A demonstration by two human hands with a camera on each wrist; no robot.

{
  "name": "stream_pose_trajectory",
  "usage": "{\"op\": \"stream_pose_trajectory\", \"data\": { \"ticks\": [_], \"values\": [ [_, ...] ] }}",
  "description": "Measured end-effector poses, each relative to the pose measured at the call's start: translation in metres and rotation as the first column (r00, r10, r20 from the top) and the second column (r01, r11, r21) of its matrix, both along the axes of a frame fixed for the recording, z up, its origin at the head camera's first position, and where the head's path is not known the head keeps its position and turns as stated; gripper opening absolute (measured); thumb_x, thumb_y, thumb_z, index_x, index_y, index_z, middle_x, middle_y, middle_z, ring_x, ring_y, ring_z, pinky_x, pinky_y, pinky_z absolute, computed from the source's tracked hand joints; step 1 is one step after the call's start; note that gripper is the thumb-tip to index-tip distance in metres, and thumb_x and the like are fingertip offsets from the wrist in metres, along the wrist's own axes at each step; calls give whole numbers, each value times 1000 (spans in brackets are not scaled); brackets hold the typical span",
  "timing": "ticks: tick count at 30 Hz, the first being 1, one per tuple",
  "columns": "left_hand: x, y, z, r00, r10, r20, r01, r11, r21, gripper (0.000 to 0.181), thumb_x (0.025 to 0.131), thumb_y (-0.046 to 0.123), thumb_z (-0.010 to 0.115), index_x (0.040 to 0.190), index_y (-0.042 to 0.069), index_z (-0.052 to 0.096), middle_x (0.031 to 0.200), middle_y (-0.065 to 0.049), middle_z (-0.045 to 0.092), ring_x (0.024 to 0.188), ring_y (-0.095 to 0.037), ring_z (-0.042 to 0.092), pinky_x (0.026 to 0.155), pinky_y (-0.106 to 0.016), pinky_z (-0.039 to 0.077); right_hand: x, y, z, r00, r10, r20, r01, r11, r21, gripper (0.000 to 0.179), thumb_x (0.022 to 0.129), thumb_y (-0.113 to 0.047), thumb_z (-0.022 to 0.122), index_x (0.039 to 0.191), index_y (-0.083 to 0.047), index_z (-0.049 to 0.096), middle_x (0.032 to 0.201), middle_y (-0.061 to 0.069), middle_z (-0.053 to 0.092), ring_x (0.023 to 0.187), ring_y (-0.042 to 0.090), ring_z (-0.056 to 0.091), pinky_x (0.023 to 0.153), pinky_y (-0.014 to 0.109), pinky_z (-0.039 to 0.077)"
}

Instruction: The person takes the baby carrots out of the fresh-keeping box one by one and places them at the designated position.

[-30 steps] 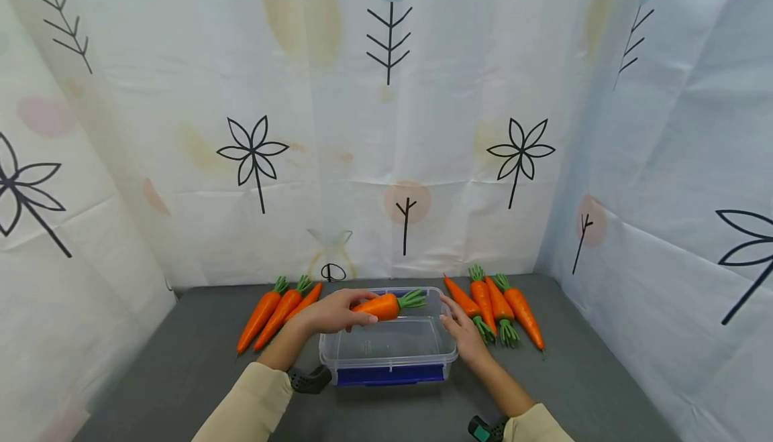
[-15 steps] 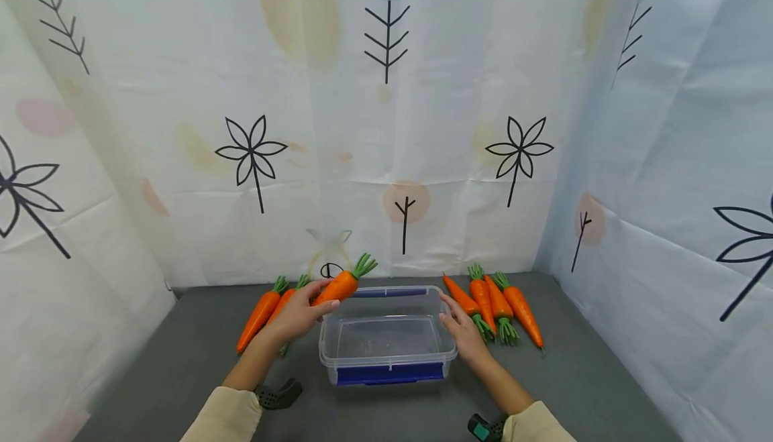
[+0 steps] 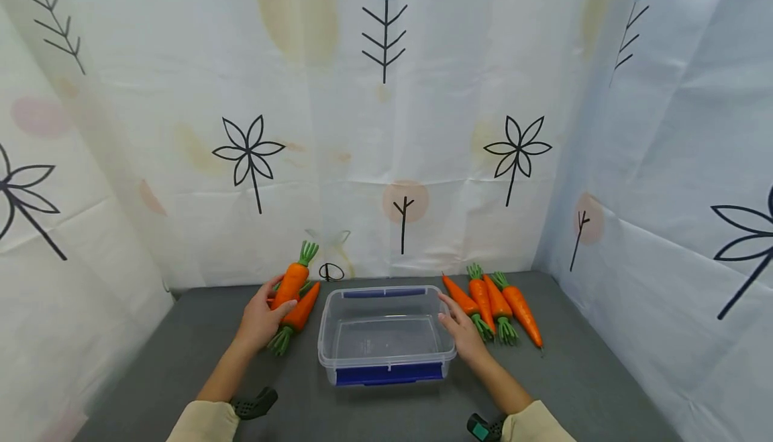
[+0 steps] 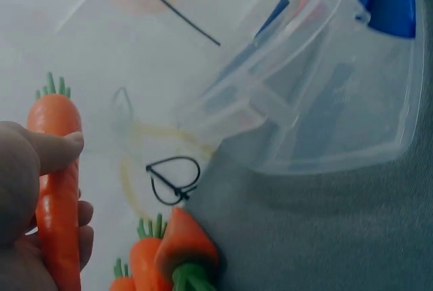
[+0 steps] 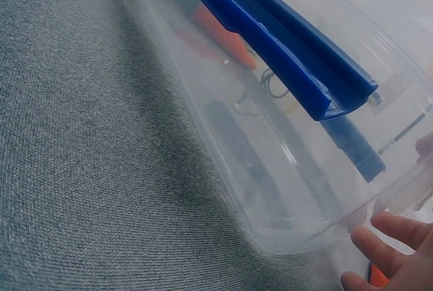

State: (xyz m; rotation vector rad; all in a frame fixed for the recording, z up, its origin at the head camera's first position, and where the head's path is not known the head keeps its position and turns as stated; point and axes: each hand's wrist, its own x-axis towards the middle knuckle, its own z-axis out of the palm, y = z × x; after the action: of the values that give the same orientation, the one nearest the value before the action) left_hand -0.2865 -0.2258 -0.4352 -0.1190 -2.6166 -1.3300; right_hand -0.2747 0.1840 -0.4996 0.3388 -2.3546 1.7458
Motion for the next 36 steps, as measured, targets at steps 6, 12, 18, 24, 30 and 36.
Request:
{"op": "stream_pose_trajectory", "data": {
  "ticks": [6, 12, 18, 24, 30, 36],
  "values": [
    [-2, -21, -7, 999, 50, -5, -50, 999, 4, 66, 95, 23, 66, 150, 8, 32, 128, -26, 50, 109, -40, 51, 79, -48, 50, 1, -1, 3, 1000, -10, -7, 10, 1000, 13, 46, 102, -16, 49, 146, -5, 42, 148, 25, 37, 130, 52, 34, 100, 66, 31],
    [-2, -38, -8, 997, 77, -13, -76, 997, 20, 65, 95, 15, 63, 150, 7, 31, 127, -28, 48, 111, -43, 52, 80, -51, 51, 1, -2, 7, 1000, -5, 0, 5, 1000, 0, 46, 102, -13, 48, 146, -3, 41, 149, 25, 35, 132, 51, 33, 102, 65, 30],
    [-3, -58, -18, 992, 116, 38, -117, 993, 25, 66, 96, 13, 60, 153, 6, 26, 132, -30, 44, 115, -45, 47, 83, -54, 48, 13, -6, 24, 1000, 9, 1, -9, 1000, -9, 45, 101, -8, 47, 144, 4, 39, 147, 30, 35, 130, 54, 33, 101, 66, 31],
    [-6, -76, -32, 977, 207, 57, -208, 978, 4, 65, 95, 12, 62, 150, 1, 29, 131, -35, 44, 117, -49, 45, 85, -58, 47, 19, -8, 33, 1000, 19, 21, -19, 1000, -22, 45, 101, -7, 48, 144, 6, 39, 146, 31, 36, 130, 55, 32, 102, 66, 30],
    [-8, -91, -45, 958, 276, 75, -274, 961, -34, 62, 94, 11, 64, 146, -2, 33, 128, -37, 47, 116, -50, 47, 85, -58, 46, 5, -3, 9, 1000, 8, 5, -8, 1000, -7, 47, 102, -13, 48, 146, 0, 39, 149, 26, 34, 133, 53, 30, 102, 65, 30],
    [-8, -103, -58, 956, 287, 66, -279, 954, -110, 58, 91, 11, 67, 139, -7, 41, 116, -36, 55, 100, -46, 55, 76, -52, 49, 5, -3, 8, 1000, 4, 13, -4, 1000, -17, 46, 102, -14, 49, 146, -2, 41, 148, 26, 36, 130, 52, 35, 101, 64, 32]
  ]
}}
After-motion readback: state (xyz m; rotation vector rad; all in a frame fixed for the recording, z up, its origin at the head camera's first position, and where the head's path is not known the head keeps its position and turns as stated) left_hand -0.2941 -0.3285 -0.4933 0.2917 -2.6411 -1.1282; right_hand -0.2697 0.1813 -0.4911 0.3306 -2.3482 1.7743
